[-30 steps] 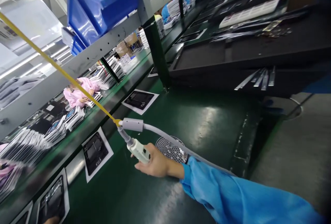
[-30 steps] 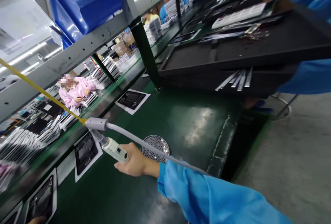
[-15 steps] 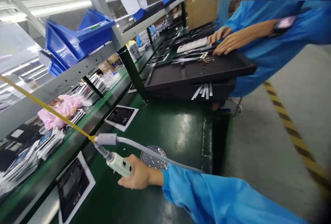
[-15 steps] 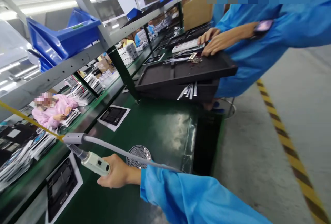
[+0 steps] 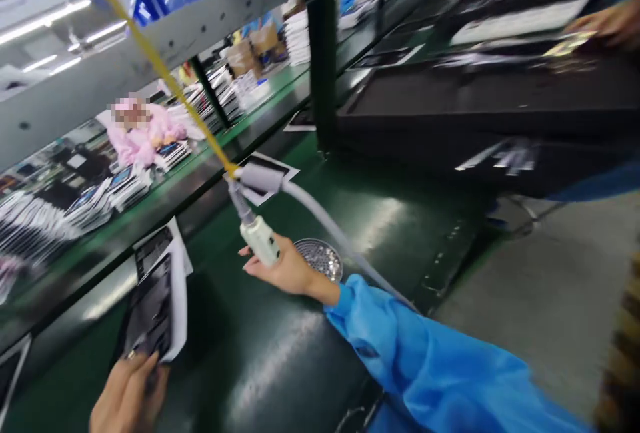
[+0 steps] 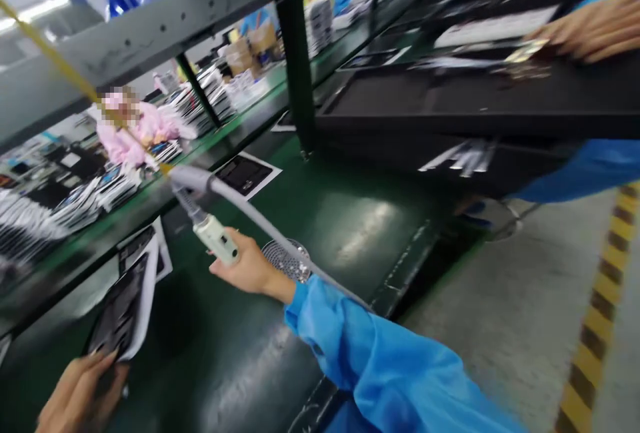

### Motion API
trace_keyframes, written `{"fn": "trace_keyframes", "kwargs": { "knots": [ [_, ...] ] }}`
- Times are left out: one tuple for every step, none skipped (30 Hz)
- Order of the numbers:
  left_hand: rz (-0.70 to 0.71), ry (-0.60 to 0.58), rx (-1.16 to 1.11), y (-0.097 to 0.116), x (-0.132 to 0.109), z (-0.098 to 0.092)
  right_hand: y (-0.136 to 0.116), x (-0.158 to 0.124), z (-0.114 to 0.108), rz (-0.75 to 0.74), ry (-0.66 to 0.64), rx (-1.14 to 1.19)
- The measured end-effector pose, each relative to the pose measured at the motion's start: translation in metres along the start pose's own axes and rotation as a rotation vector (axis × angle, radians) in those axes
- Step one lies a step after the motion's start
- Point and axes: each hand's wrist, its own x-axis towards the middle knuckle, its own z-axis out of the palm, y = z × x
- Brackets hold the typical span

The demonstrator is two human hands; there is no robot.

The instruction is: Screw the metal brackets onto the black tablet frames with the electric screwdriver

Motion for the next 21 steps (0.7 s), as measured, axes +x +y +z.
{"fn": "trace_keyframes", "kwargs": {
  "knots": [
    [0.085,-0.009,0.048,0.016,0.006,0.002,-0.003,-0.001,-0.003,0.032,-0.019,0.011],
    [0.145,-0.011,0.068,0.032,0.014,0.005,-0.007,-0.002,-0.006,0.070,-0.032,0.021],
    [0.183,-0.011,0.075,0.048,0.023,0.010,-0.011,-0.002,-0.009,0.114,-0.054,0.007],
    [0.203,-0.019,0.069,0.063,0.032,0.015,-0.015,-0.003,-0.012,0.155,-0.071,-0.022],
    [0.220,-0.037,0.037,0.076,0.041,0.022,-0.019,-0.003,-0.016,0.181,-0.070,-0.055],
    [0.234,-0.049,-0.008,0.089,0.048,0.030,-0.022,-0.003,-0.019,0.191,-0.059,-0.087],
    [0.242,-0.054,-0.051,0.101,0.053,0.038,-0.024,-0.003,-0.022,0.185,-0.037,-0.110],
    [0.245,-0.056,-0.087,0.112,0.056,0.047,-0.026,-0.003,-0.025,0.167,-0.010,-0.123],
    [0.242,-0.065,-0.114,0.121,0.058,0.056,-0.026,-0.002,-0.028,0.142,0.017,-0.130],
    [0.227,-0.079,-0.133,0.130,0.057,0.065,-0.026,0.000,-0.031,0.114,0.043,-0.134],
    [0.204,-0.107,-0.156,0.137,0.055,0.073,-0.024,0.002,-0.035,0.087,0.064,-0.138],
    [0.174,-0.146,-0.182,0.142,0.052,0.080,-0.022,0.003,-0.040,0.062,0.086,-0.143],
    [0.139,-0.189,-0.211,0.146,0.049,0.086,-0.019,0.005,-0.044,0.040,0.106,-0.147],
    [0.102,-0.229,-0.241,0.149,0.045,0.091,-0.016,0.007,-0.049,0.021,0.126,-0.150],
    [0.065,-0.262,-0.268,0.150,0.040,0.095,-0.013,0.008,-0.053,0.005,0.146,-0.150],
    [0.031,-0.282,-0.289,0.149,0.036,0.098,-0.010,0.008,-0.057,-0.008,0.166,-0.150],
    [0.001,-0.292,-0.307,0.148,0.032,0.100,-0.007,0.009,-0.060,-0.022,0.187,-0.150],
    [-0.022,-0.291,-0.324,0.146,0.028,0.101,-0.005,0.009,-0.063,-0.036,0.202,-0.152],
    [-0.037,-0.288,-0.341,0.145,0.025,0.102,-0.003,0.008,-0.064,-0.046,0.210,-0.158],
    [-0.042,-0.284,-0.360,0.143,0.022,0.102,-0.002,0.008,-0.065,-0.050,0.213,-0.165],
    [-0.038,-0.275,-0.377,0.142,0.019,0.102,-0.001,0.007,-0.066,-0.050,0.209,-0.173]
  ]
}}
